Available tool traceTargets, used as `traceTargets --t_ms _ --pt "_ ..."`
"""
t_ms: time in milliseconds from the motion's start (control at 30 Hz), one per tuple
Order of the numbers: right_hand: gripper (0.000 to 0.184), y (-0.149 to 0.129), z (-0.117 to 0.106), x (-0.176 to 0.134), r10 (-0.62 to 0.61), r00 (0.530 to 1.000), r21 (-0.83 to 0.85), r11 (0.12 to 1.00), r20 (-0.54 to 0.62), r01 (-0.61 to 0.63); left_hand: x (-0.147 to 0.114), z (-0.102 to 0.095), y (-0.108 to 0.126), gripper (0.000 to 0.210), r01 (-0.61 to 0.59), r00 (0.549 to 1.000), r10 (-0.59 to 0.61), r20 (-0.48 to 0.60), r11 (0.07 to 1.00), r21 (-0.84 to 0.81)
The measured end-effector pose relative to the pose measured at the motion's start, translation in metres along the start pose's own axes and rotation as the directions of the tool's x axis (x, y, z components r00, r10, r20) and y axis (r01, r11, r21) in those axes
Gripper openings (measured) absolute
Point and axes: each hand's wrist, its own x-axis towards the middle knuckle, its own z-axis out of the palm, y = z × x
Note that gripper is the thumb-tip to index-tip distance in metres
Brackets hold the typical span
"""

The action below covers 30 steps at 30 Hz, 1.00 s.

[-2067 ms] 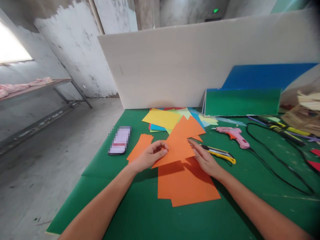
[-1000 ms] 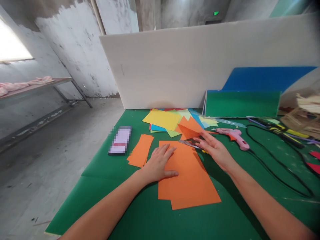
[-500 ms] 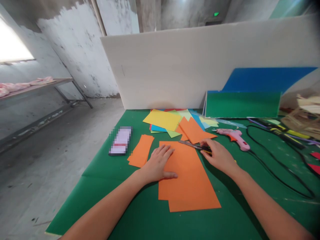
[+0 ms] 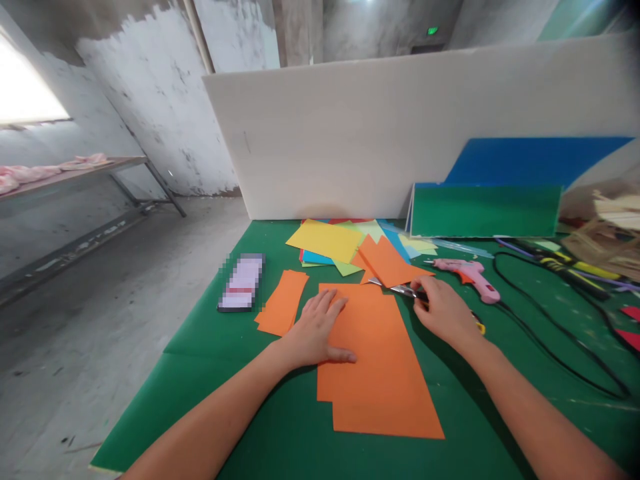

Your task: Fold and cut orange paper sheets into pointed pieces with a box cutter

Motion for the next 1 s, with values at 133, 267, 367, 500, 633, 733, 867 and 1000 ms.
traceTargets --t_ms 133,267,367,500,633,733,867,1000 --pt "0.017 -0.011 -0.008 0.002 -0.049 0.998 -0.069 0.997 -0.038 0.046 0.0 0.0 0.001 0.111 0.005 1.0 -0.005 0.0 1.0 0.005" --pt "0.017 -0.028 -0.011 -0.002 -0.141 0.988 0.026 0.99 0.069 0.139 0.0 0.001 0.002 0.112 0.014 1.0 -0.014 -0.023 1.0 0.007" --pt "0.032 -0.037 -0.008 -0.007 -0.122 0.981 0.0 0.992 0.152 0.123 0.0 0.001 0.003 0.112 0.02 0.999 -0.019 -0.029 1.0 0.019" --pt "0.033 -0.041 -0.005 -0.009 -0.102 0.976 0.026 0.995 0.195 0.099 0.001 0.001 0.004 0.111 0.02 0.999 -0.02 -0.028 0.999 0.033" --pt "0.029 -0.043 -0.003 -0.009 -0.126 0.979 0.084 0.99 0.16 0.113 0.001 0.001 0.004 0.11 0.013 0.999 -0.012 -0.035 1.0 0.027" --pt "0.029 -0.044 0.0 -0.009 -0.14 0.981 0.118 0.985 0.134 0.125 0.001 0.002 0.003 0.109 0.009 0.999 -0.008 -0.047 1.0 0.017" --pt "0.032 -0.047 0.001 -0.006 -0.101 0.99 0.137 0.987 0.103 0.086 0.002 0.001 0.003 0.108 0.001 0.998 -0.001 -0.057 1.0 0.006" --pt "0.035 -0.049 0.001 -0.004 -0.056 0.995 0.178 0.983 0.088 0.039 0.002 0.0 0.005 0.104 -0.01 0.998 0.012 -0.063 1.0 0.026"
